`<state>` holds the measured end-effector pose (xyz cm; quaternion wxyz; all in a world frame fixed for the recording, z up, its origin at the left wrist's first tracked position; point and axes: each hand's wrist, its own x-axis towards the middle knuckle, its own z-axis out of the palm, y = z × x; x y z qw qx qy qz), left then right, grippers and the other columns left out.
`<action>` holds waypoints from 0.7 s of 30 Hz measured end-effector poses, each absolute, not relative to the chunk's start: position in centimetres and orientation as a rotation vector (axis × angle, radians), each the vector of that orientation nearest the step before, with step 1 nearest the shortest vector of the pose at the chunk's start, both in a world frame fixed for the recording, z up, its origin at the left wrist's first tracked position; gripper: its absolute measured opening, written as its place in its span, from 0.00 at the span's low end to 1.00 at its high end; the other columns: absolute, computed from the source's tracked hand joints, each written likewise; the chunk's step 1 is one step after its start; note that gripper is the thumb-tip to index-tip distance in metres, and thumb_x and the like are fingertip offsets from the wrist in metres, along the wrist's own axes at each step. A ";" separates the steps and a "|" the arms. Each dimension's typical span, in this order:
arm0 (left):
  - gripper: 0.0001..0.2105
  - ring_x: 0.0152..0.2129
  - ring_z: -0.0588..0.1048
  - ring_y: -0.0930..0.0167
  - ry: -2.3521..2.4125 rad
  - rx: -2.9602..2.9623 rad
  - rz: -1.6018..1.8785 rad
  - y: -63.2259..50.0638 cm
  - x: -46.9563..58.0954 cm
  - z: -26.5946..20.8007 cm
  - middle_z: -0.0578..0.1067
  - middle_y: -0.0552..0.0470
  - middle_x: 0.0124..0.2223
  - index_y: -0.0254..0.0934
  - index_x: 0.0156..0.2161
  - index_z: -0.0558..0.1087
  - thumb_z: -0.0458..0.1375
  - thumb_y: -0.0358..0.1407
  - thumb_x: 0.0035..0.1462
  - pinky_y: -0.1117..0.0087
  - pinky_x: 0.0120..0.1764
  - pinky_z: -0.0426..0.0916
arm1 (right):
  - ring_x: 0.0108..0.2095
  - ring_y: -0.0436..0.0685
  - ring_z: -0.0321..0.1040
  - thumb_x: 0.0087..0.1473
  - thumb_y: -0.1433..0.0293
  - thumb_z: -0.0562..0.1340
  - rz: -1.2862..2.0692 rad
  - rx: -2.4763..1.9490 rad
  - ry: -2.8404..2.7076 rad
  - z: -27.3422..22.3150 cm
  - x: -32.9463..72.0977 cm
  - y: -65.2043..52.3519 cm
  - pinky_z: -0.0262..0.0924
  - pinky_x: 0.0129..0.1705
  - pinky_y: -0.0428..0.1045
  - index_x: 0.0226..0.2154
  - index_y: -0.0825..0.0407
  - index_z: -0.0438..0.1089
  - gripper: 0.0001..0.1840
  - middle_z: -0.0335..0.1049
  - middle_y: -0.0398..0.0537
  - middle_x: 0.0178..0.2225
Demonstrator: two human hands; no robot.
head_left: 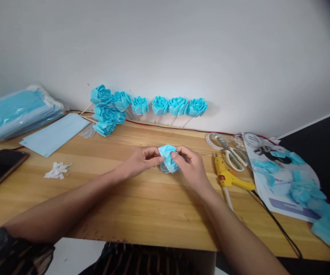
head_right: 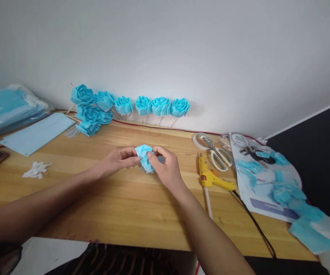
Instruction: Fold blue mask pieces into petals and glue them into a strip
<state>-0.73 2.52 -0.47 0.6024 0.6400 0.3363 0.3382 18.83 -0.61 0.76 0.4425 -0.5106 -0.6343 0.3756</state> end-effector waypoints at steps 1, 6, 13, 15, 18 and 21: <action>0.18 0.23 0.65 0.77 0.787 1.486 0.785 2.5 -0.7 -0.5 0.70 0.55 0.26 0.33 0.30 0.71 0.64 0.48 0.53 0.75 0.26 0.58 | 0.26 0.50 0.57 0.56 0.61 0.60 0.960 -1.250 -1.568 0.8 18.8 -0.6 0.54 0.29 0.46 0.26 0.51 0.67 0.13 0.61 0.40 0.24; 0.16 0.21 0.61 0.77 0.810 1.489 0.836 2.2 -0.5 -0.3 0.65 0.58 0.23 0.34 0.26 0.69 0.64 0.45 0.53 0.75 0.26 0.56 | 0.29 0.50 0.59 0.58 0.60 0.60 0.998 -1.214 -1.598 0.9 18.8 -0.6 0.56 0.32 0.46 0.29 0.51 0.68 0.13 0.63 0.40 0.26; 0.18 0.20 0.64 0.76 0.811 1.468 0.766 2.1 -0.4 -0.5 0.67 0.57 0.23 0.36 0.30 0.68 0.60 0.51 0.57 0.75 0.24 0.58 | 0.28 0.50 0.58 0.56 0.61 0.61 0.877 -1.298 -1.643 0.7 19.0 -0.8 0.54 0.31 0.46 0.26 0.51 0.66 0.12 0.62 0.40 0.25; 0.18 0.21 0.65 0.76 0.803 1.455 0.710 2.0 -0.3 -0.7 0.69 0.56 0.25 0.36 0.31 0.68 0.60 0.51 0.56 0.74 0.25 0.59 | 0.28 0.50 0.58 0.56 0.61 0.61 0.888 -1.290 -1.632 0.7 19.0 -0.8 0.55 0.31 0.46 0.27 0.51 0.67 0.12 0.63 0.40 0.25; 0.17 0.23 0.64 0.76 0.786 1.476 0.655 1.9 -0.2 -0.7 0.69 0.56 0.26 0.35 0.31 0.69 0.64 0.48 0.52 0.74 0.27 0.59 | 0.26 0.50 0.58 0.59 0.60 0.60 0.934 -1.252 -1.626 0.7 19.0 -0.7 0.54 0.29 0.46 0.26 0.51 0.67 0.15 0.62 0.39 0.24; 0.16 0.22 0.61 0.77 0.828 1.458 0.704 1.9 -0.2 -0.6 0.67 0.57 0.25 0.35 0.29 0.68 0.64 0.46 0.51 0.74 0.27 0.57 | 0.31 0.52 0.65 0.63 0.57 0.56 0.957 -1.173 -1.597 0.7 19.1 -0.6 0.60 0.33 0.46 0.30 0.52 0.73 0.19 0.68 0.43 0.27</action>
